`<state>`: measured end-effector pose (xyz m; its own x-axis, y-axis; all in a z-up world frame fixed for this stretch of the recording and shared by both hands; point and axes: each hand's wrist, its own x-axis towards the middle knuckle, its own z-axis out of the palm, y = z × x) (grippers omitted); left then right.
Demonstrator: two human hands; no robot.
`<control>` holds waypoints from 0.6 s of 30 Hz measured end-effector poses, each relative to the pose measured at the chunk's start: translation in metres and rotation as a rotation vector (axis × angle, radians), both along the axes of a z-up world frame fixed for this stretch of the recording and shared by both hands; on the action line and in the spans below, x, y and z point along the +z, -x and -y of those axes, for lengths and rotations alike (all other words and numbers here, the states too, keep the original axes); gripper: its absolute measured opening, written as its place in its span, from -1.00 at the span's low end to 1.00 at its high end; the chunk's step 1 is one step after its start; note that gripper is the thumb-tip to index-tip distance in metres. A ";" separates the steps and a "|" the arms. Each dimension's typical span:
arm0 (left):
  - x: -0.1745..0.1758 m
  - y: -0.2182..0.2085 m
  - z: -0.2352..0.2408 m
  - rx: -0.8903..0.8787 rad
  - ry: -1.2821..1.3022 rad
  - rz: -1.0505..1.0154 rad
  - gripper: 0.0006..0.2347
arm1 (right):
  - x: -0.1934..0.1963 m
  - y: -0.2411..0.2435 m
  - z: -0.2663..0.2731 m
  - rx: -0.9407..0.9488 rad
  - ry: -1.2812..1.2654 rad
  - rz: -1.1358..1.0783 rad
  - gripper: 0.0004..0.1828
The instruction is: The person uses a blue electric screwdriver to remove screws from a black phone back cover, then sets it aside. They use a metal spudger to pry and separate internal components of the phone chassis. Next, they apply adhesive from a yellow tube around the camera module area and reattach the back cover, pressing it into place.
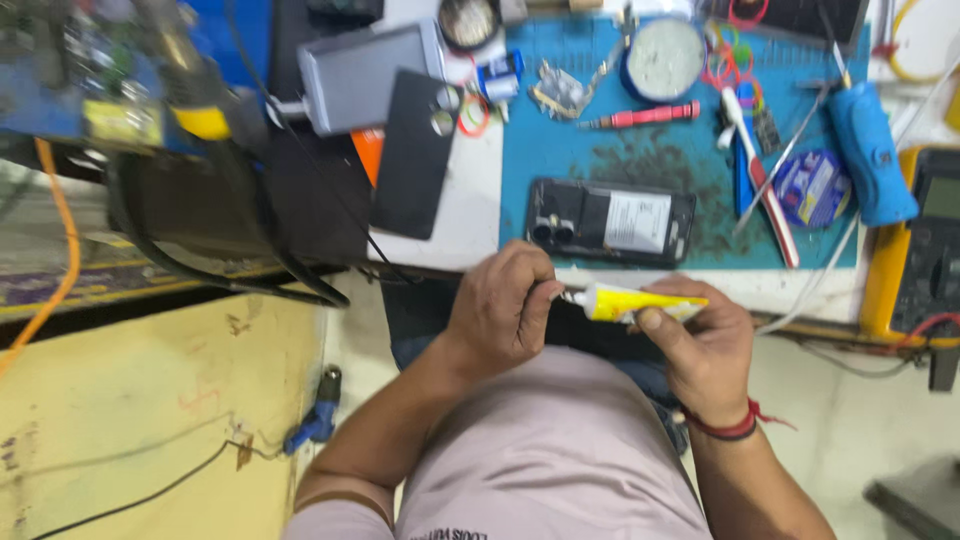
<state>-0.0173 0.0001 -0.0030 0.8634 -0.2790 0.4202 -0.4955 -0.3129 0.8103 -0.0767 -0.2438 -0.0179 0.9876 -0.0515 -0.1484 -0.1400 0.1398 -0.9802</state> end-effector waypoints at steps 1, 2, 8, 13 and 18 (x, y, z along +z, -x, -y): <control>0.000 -0.003 0.000 0.013 0.021 0.004 -0.88 | -0.002 -0.002 0.001 -0.002 0.013 0.000 -0.77; 0.001 -0.004 -0.001 0.024 0.056 -0.032 -0.88 | -0.002 -0.004 0.002 -0.004 0.026 0.001 -0.76; 0.009 -0.002 0.001 0.055 0.168 -0.248 -0.76 | -0.013 -0.005 0.003 -0.072 -0.084 0.019 -0.70; 0.019 -0.001 0.005 -0.022 0.134 -0.139 -0.82 | -0.019 0.000 0.007 -0.041 0.130 0.095 -0.75; 0.013 -0.002 0.001 -0.110 0.110 -0.160 -0.78 | -0.018 0.003 0.005 -0.007 0.099 0.124 -0.75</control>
